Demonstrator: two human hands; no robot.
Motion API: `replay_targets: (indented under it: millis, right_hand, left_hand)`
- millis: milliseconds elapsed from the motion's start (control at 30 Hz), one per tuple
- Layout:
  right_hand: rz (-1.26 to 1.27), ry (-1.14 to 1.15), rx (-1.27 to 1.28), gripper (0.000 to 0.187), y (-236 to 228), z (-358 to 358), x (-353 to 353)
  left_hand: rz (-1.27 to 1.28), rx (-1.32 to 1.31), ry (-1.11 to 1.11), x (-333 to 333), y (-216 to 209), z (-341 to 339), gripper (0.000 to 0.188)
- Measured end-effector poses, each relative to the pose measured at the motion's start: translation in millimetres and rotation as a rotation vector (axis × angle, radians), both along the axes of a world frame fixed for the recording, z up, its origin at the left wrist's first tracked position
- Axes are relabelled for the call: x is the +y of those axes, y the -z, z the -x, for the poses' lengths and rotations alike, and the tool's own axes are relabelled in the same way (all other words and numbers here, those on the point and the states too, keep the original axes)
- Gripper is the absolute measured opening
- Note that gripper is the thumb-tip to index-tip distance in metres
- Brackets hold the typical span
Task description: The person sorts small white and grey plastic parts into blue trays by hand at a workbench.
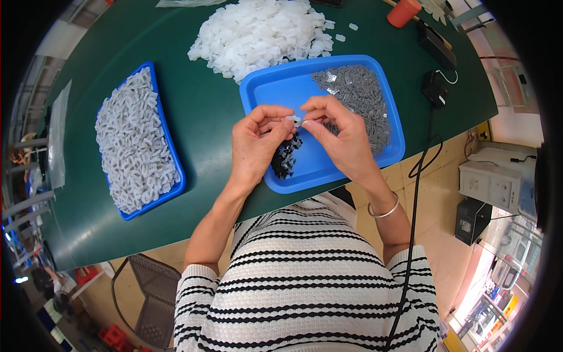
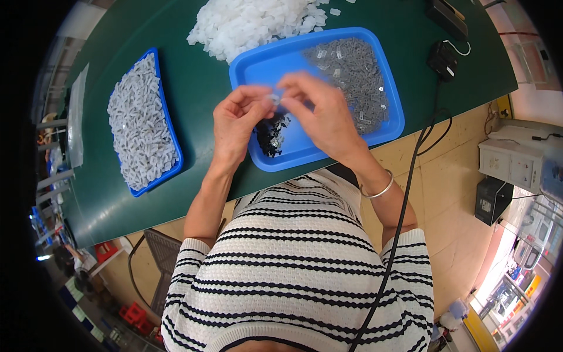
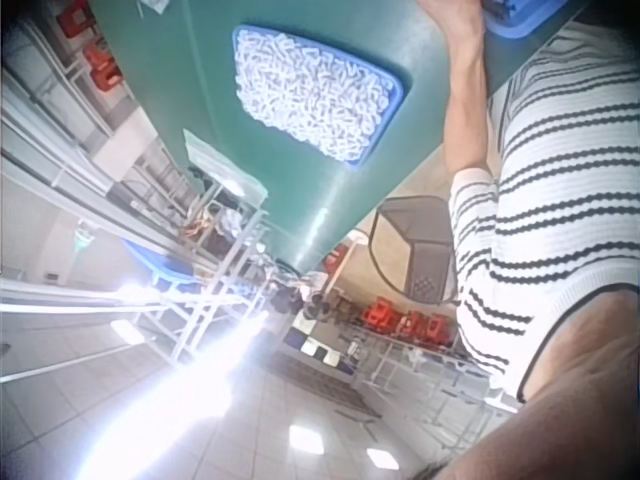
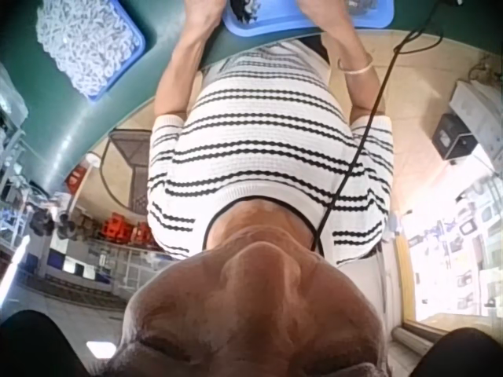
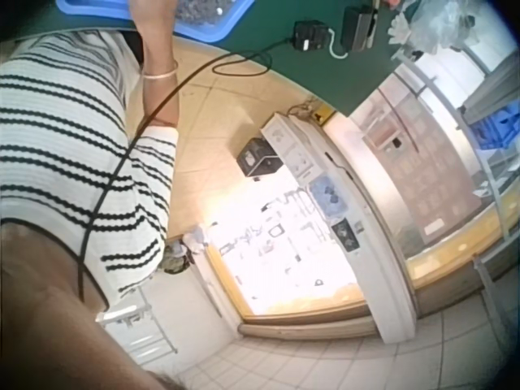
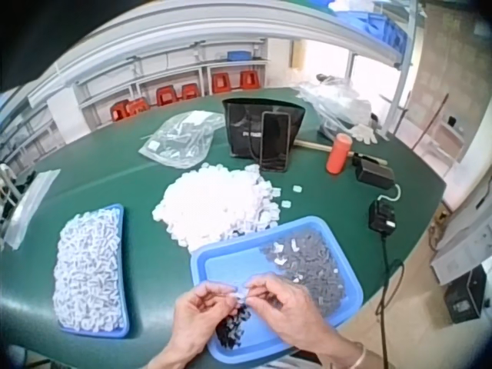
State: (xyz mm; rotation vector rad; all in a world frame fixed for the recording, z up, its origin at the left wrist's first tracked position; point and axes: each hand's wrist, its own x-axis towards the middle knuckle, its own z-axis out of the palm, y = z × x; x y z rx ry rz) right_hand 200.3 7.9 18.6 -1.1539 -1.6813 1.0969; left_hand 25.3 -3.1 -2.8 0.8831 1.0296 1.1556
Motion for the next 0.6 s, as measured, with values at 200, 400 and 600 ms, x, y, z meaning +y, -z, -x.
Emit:
replay_targets:
  millis: [200, 400, 600]
  right_hand:
    - [-0.037, 0.022, -0.046, 0.024, 3.5, -0.1, 3.3]
    - [-0.034, -0.018, -0.068, 0.029, 1.0, 4.6, 1.6]
    - [0.424, -0.227, 0.374, 0.027, 9.2, -4.7, 9.9]
  left_hand:
    - [-0.019, 0.068, -0.02, -3.7, -3.9, -1.8, 0.015]
    - [-0.166, 0.237, -0.055, -12.4, -0.9, -2.6, 0.014]
    - [-0.057, 0.017, -0.002, -12.7, -8.9, -0.4, 0.013]
